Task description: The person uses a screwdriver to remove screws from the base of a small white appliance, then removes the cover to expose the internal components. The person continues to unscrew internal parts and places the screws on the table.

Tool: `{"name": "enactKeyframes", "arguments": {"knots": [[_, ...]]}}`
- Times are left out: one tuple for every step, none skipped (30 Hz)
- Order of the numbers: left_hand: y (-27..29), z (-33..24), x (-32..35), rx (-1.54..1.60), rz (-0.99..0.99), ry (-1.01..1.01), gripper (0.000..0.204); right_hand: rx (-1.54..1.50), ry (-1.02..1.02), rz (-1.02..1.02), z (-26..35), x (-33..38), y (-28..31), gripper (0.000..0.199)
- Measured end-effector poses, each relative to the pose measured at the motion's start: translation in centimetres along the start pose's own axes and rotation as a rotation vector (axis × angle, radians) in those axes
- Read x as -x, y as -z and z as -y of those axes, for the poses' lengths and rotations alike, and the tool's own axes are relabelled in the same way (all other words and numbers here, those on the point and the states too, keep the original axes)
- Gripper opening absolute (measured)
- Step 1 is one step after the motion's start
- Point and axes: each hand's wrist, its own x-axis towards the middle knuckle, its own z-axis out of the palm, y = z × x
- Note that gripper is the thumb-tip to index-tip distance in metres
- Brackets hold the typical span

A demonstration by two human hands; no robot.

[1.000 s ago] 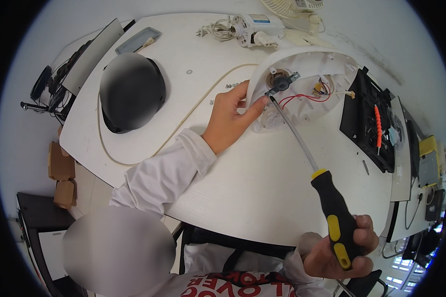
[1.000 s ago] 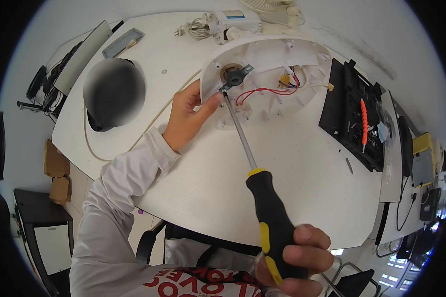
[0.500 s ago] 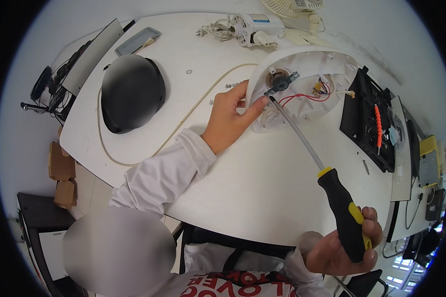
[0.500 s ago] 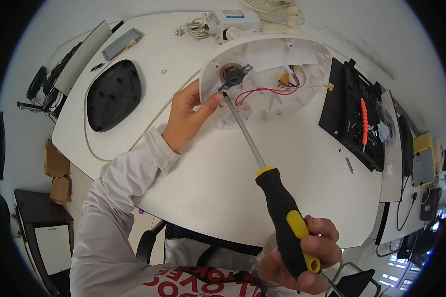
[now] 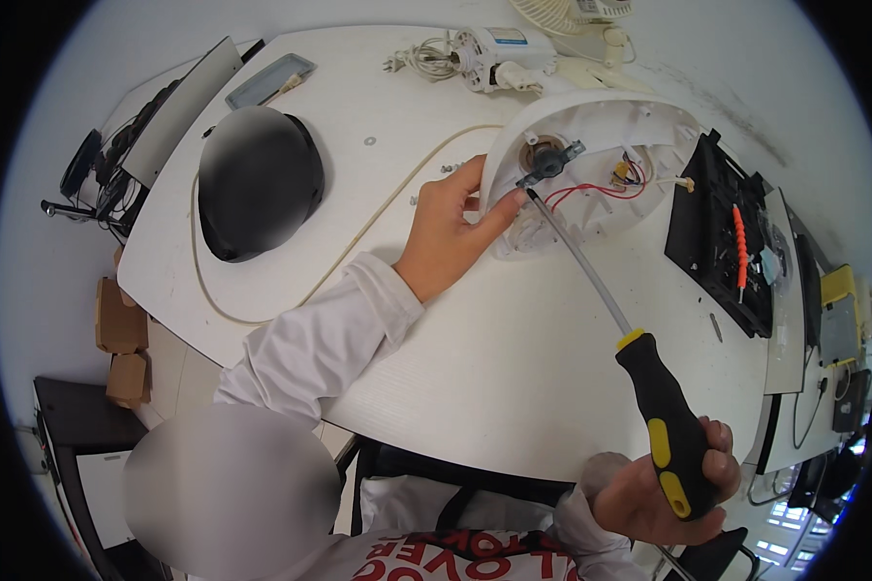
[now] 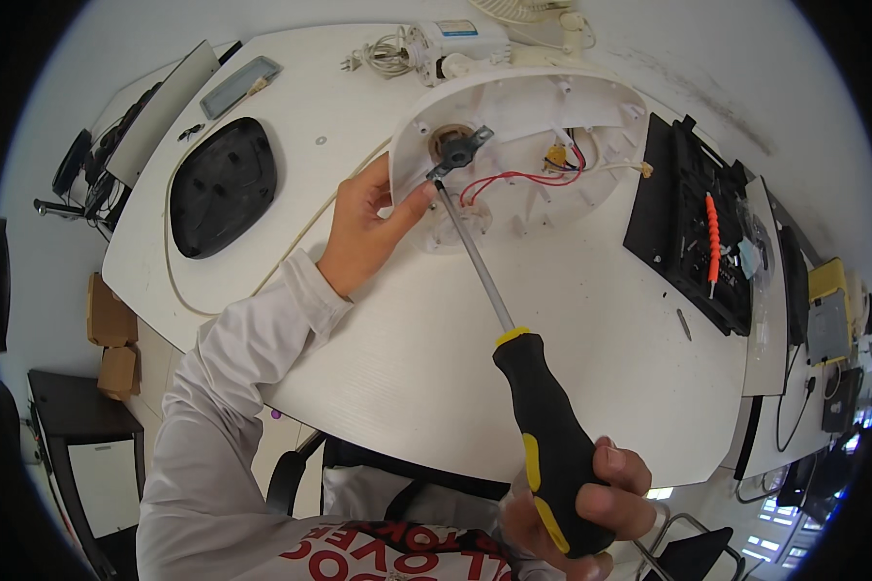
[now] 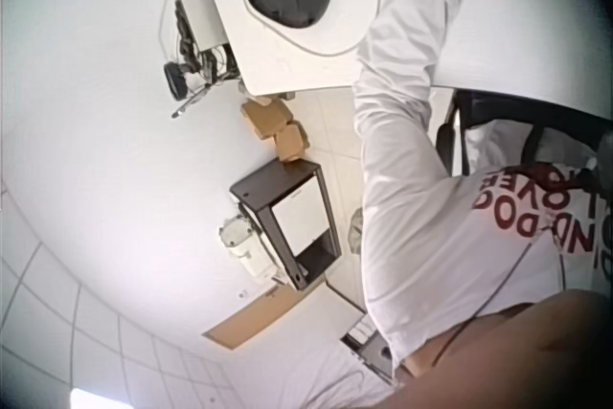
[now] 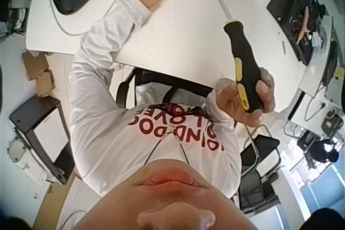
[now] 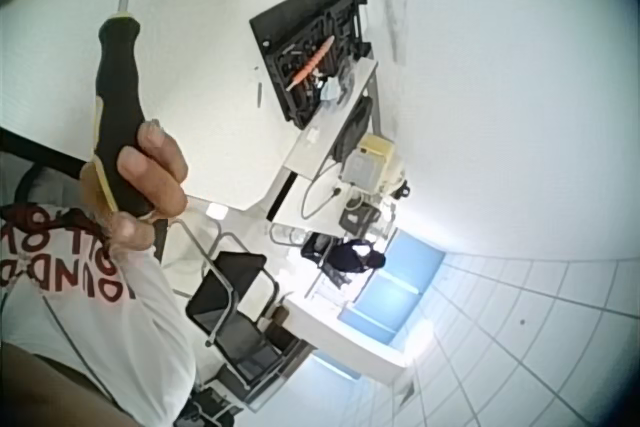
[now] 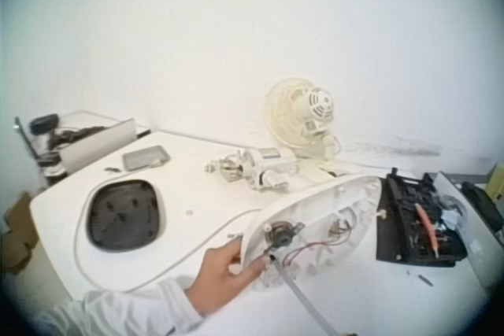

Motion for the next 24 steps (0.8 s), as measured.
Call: {"name": "enactKeyframes", "arguments": {"knots": [[0.0,0.0,0.0,0.006,-0.008,-0.008,0.027,0.031,0.043,0.002,-0.1,-0.6,-0.2,0.048],[-0.1,0.0,0.0,0.007,-0.008,-0.008,0.027,-0.055,-0.043,-0.040,0.1,-0.2,-0.2,0.047],[-0.1,0.1,0.0,0.008,-0.007,-0.010,0.027,-0.144,-0.125,-0.091,0.3,0.2,-0.2,0.047],[-0.1,0.1,0.0,0.009,-0.006,-0.011,0.027,-0.236,-0.201,-0.150,0.5,0.6,-0.2,0.048],[-0.1,0.0,0.0,0.008,-0.003,-0.010,0.027,-0.187,-0.091,-0.116,-0.1,0.6,-0.2,0.049],[0.1,0.1,0.1,0.002,-0.005,-0.006,0.027,-0.278,-0.195,-0.076,-0.2,1.0,0.7,0.049],[0.0,0.0,0.0,0.006,-0.001,-0.005,0.027,-0.357,-0.302,-0.045,-0.1,1.4,1.8,0.051],[-0.1,0.1,-0.1,0.013,0.001,-0.008,0.027,-0.428,-0.411,-0.022,0.0,1.6,2.8,0.053],[-0.1,0.1,-0.1,0.014,0.001,-0.010,0.027,-0.192,-0.265,0.024,0.0,1.4,2.2,0.053],[-0.2,0.1,-0.1,0.015,0.001,-0.012,0.027,-0.091,-0.202,0.034,0.1,1.3,2.0,0.054],[-0.3,0.1,-0.1,0.018,0.003,-0.015,0.027,0.011,-0.139,0.037,0.2,1.3,1.7,0.055],[-0.2,0.1,0.0,0.016,-0.001,-0.014,0.027,-0.031,-0.159,0.007,0.3,1.4,1.5,0.056],[0.0,0.1,0.1,0.013,-0.005,-0.014,0.026,-0.012,-0.165,0.009,0.4,1.5,1.3,0.055],[0.1,0.1,0.2,0.004,-0.009,-0.012,0.026,0.007,-0.170,0.012,0.5,1.4,1.0,0.055],[0.1,0.2,0.0,0.003,-0.004,-0.013,0.026,0.100,-0.162,0.044,0.9,0.8,0.6,0.054],[0.0,0.2,-0.1,0.002,0.001,-0.014,0.025,0.133,-0.142,0.071,0.8,0.7,0.8,0.053],[-0.2,0.1,-0.2,0.013,0.007,-0.014,0.025,0.167,-0.121,0.096,0.8,0.6,1.0,0.052],[-0.1,0.0,-0.2,0.019,0.008,-0.011,0.025,0.192,-0.098,0.124,0.7,0.6,1.0,0.051],[-0.1,-0.1,-0.2,0.025,0.009,-0.009,0.025,0.192,-0.104,0.124,0.7,0.8,1.1,0.054],[0.0,-0.1,-0.1,0.018,0.005,-0.008,0.025,0.114,-0.189,0.151,0.8,1.1,1.5,0.056],[0.0,0.0,-0.1,0.012,0.002,-0.008,0.025,0.039,-0.279,0.171,1.0,1.0,1.7,0.057],[0.1,0.1,-0.1,0.007,-0.001,-0.009,0.024,-0.031,-0.369,0.185,1.3,0.9,1.9,0.059],[0.1,0.2,0.0,0.005,-0.002,-0.007,0.024,-0.131,-0.490,0.186,1.9,0.6,2.3,0.059],[0.0,0.3,-0.1,0.005,0.000,-0.009,0.024,-0.183,-0.491,0.141,2.0,0.2,1.9,0.057]]}}
